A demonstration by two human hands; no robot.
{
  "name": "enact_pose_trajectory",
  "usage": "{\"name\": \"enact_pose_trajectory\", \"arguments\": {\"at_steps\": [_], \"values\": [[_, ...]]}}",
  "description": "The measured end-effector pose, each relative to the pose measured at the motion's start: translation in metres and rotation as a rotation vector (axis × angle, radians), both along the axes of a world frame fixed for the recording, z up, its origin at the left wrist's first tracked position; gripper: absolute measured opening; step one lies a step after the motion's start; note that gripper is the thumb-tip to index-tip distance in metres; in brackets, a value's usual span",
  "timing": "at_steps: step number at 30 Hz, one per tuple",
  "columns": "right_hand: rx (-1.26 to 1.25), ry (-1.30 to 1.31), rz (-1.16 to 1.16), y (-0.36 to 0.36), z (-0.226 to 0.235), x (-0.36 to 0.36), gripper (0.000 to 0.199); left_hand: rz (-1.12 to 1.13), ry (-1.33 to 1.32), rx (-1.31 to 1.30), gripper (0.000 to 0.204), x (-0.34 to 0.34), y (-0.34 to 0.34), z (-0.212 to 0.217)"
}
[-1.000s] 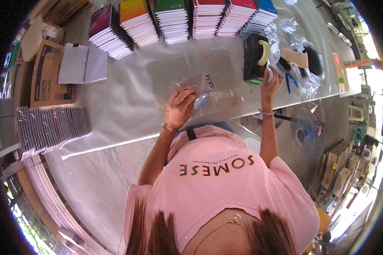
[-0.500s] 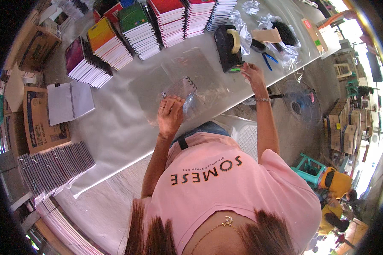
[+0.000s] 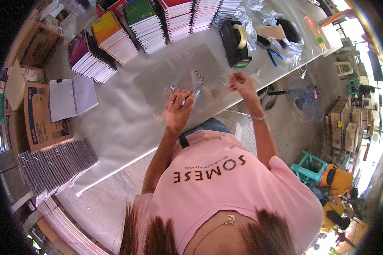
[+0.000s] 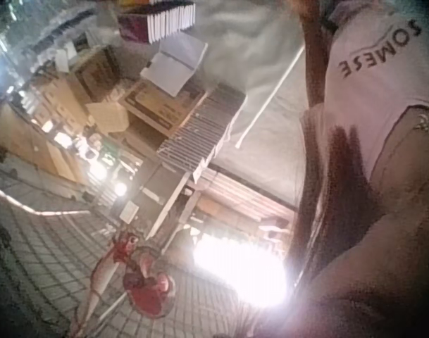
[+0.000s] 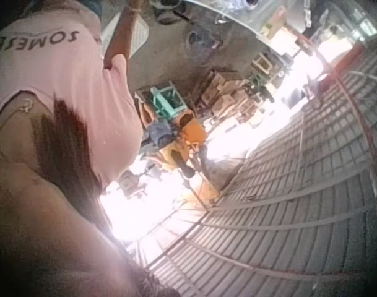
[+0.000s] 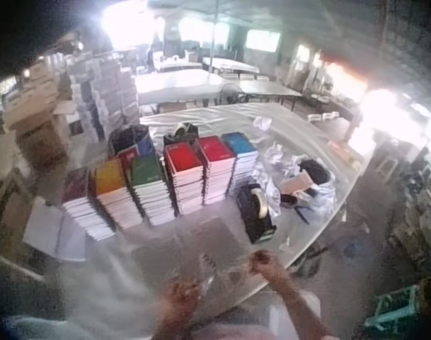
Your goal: The person places a stack of spiral-bound notebooks into a clear plastic bag, folds the bag closed, and secures it with tape. They repeat this process for multiple stacks of notebooks in different colors.
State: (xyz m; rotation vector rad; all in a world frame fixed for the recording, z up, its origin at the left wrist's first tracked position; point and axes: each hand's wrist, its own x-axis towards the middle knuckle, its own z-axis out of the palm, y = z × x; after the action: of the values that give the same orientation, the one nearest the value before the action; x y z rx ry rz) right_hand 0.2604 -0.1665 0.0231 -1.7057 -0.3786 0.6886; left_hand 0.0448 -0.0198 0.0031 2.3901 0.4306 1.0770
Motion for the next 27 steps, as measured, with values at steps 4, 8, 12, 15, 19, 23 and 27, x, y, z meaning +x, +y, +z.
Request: {"name": "enact_pose_trajectory", "arguments": {"at_steps": [4,8,12,15,19,23,27], "values": [[-0.001,0.018,0.148,0.041,0.045,-0.071,0.022,0.006,0.016,0.11,0.021,0.0,0.003,-0.001],[-0.002,-0.002,0.15,0.058,0.039,-0.091,0.024,-0.002,0.023,0.118,0.024,0.0,0.003,0.003],[-0.118,-0.127,0.134,0.065,0.027,-0.094,0.024,-0.012,0.047,0.084,0.024,-0.003,0.004,-0.001],[-0.118,-0.152,0.101,0.065,0.02,-0.096,0.023,0.02,0.052,-0.029,0.023,0.001,0.001,-0.001],[-0.104,-0.089,0.077,0.065,0.019,-0.098,0.024,0.005,0.247,0.042,0.042,-0.006,0.0,0.014],[-0.064,-0.01,0.053,0.066,0.02,-0.102,0.025,-0.018,0.318,0.015,0.061,-0.009,0.006,0.023],[-0.1,-0.108,0.05,0.064,0.015,-0.102,0.027,-0.009,0.534,0.093,0.081,-0.006,0.013,0.036]]}}
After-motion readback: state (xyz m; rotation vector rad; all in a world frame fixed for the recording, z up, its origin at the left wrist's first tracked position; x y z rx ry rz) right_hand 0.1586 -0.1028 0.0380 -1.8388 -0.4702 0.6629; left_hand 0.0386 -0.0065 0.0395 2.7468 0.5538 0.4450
